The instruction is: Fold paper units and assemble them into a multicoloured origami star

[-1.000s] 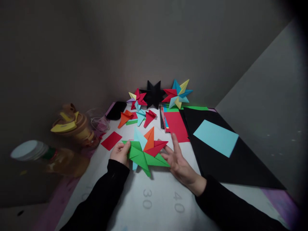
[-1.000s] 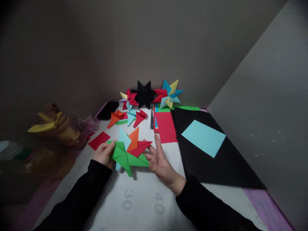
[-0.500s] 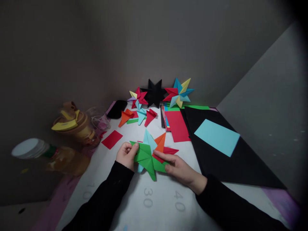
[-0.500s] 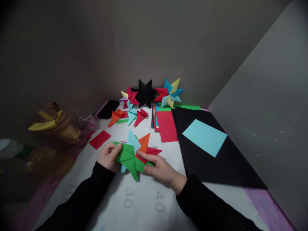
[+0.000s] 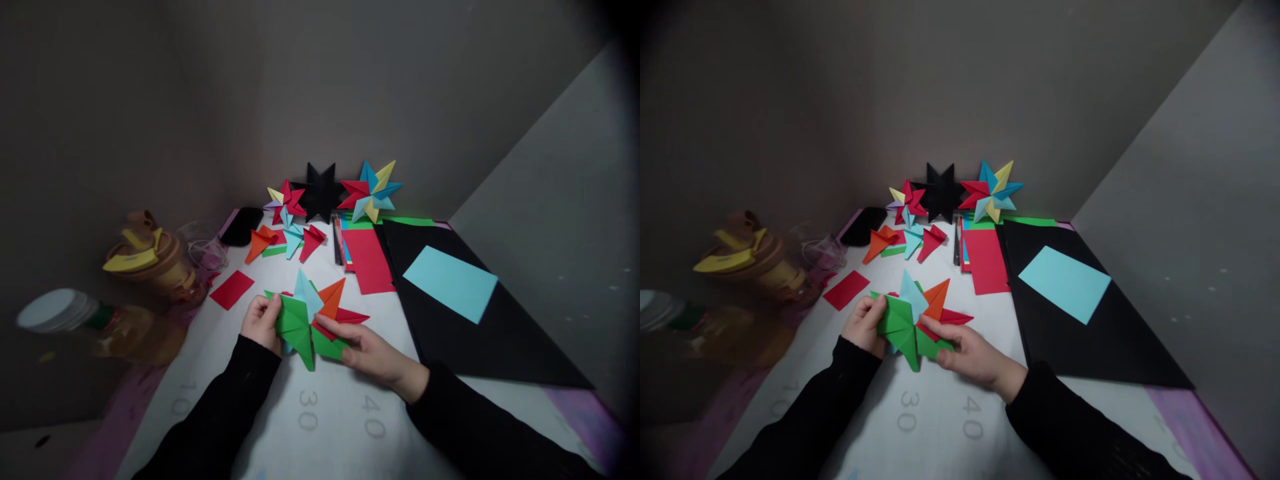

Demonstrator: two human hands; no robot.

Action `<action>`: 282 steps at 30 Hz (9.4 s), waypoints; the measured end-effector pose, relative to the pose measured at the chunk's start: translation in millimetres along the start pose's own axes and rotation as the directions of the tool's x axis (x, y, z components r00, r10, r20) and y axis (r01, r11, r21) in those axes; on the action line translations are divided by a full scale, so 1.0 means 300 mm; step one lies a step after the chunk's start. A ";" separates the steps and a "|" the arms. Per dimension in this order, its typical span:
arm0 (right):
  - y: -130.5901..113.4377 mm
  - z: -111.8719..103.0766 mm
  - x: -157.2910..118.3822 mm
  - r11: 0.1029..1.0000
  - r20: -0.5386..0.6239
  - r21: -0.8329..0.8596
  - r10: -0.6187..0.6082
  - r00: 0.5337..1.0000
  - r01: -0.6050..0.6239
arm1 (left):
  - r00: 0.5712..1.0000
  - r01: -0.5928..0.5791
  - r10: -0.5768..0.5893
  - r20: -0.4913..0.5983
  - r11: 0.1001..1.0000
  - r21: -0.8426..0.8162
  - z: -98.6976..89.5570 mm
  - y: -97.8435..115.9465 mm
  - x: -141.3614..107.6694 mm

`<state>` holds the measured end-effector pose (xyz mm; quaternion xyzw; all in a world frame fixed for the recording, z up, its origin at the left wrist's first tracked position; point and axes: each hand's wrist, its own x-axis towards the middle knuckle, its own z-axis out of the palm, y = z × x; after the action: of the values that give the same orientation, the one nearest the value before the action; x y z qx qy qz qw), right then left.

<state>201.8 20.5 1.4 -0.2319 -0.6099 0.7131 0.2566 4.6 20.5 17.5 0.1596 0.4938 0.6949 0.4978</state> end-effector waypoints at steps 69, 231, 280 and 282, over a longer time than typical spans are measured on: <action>-0.004 -0.008 -0.010 1.000 -0.018 0.008 -0.029 0.999 0.030 | 0.846 -0.519 0.309 0.435 0.662 0.540 -0.070 0.124 0.055; -0.006 -0.012 0.003 0.989 -0.239 0.151 0.024 0.971 0.013 | 0.944 -0.210 0.042 0.328 0.841 0.498 -0.032 0.098 0.015; -0.010 0.005 0.001 0.985 -0.258 0.057 -0.141 0.956 0.161 | 0.978 -0.095 0.014 0.207 0.917 0.387 -0.014 0.054 -0.012; -0.003 -0.001 0.017 0.936 -0.432 0.192 -0.188 0.882 0.294 | 0.979 -0.075 0.003 0.204 0.935 0.347 -0.018 0.059 0.003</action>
<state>198.2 24.0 2.0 -0.2622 -0.4717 0.6829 0.4922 -9.2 18.2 29.7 0.3254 0.5544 0.5852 0.4943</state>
